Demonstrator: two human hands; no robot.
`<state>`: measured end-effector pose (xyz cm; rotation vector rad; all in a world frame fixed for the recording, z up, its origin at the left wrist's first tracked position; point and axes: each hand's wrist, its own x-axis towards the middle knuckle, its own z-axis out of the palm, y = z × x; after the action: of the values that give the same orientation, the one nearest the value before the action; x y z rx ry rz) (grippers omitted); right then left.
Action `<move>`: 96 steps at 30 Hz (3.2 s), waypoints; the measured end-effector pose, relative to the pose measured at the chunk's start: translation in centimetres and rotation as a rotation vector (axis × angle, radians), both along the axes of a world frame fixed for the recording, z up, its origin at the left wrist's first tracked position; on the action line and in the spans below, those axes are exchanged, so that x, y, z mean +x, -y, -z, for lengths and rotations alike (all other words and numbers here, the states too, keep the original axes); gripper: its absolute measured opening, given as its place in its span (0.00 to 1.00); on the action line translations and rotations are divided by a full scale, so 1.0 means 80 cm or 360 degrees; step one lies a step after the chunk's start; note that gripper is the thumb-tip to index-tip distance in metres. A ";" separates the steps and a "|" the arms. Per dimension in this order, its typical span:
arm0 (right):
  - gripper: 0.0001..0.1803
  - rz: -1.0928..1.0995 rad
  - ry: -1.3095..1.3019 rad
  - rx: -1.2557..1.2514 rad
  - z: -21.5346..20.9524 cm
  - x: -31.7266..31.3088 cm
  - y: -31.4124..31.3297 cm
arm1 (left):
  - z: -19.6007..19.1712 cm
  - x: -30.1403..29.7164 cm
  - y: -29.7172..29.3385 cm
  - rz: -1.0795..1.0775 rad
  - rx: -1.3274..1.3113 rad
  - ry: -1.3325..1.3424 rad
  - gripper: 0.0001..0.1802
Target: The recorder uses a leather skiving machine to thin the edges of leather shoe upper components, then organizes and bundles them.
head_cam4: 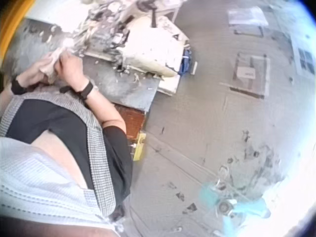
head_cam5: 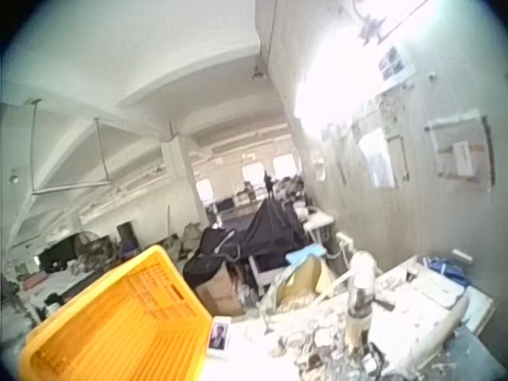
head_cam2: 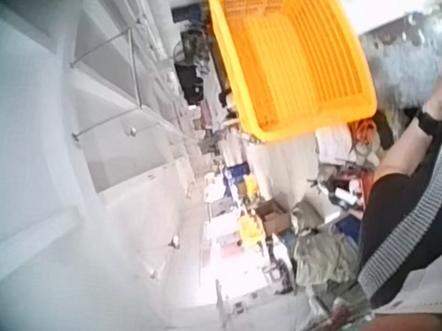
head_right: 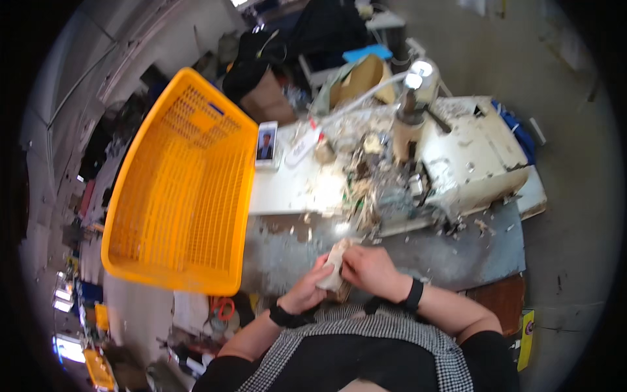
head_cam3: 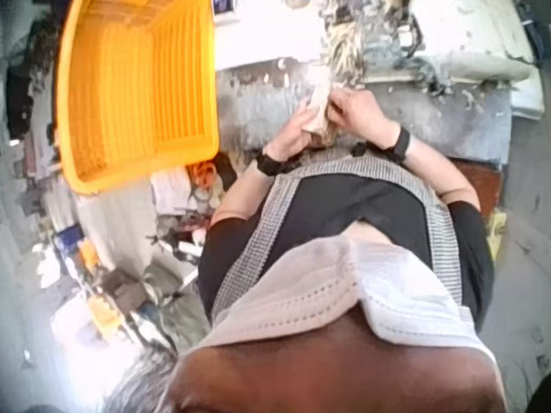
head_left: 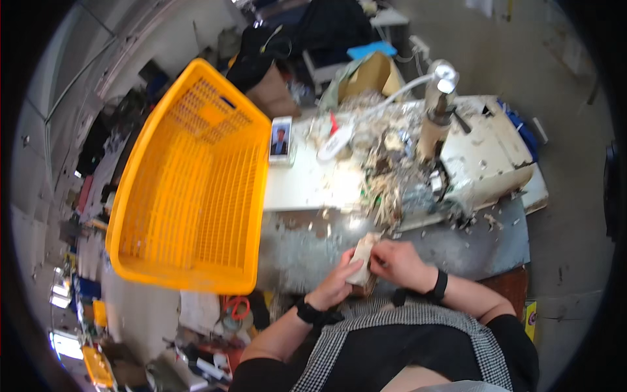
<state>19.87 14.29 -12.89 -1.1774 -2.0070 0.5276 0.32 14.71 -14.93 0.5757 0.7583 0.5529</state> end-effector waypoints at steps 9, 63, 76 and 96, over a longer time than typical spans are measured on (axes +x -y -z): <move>0.09 -0.0168 0.0079 -0.0475 -0.005 0.039 -0.019 | 0.022 0.018 -0.055 0.0326 0.0255 -0.0130 0.34; 0.08 0.0854 0.0341 -0.0373 0.077 0.130 0.038 | 0.025 0.031 -0.087 0.1005 0.1897 -0.1989 0.28; 0.09 0.0770 0.0331 -0.0382 0.085 0.126 0.038 | 0.019 0.028 -0.089 0.0833 0.1841 -0.1831 0.25; 0.41 -0.0304 0.0224 0.0315 -0.025 0.071 -0.007 | -0.081 0.067 -0.120 0.1506 0.0964 -0.0523 0.33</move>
<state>25.54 14.84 -10.90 -0.9311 -2.2492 0.3369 5.71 24.31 -8.49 1.5033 0.5252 -0.2255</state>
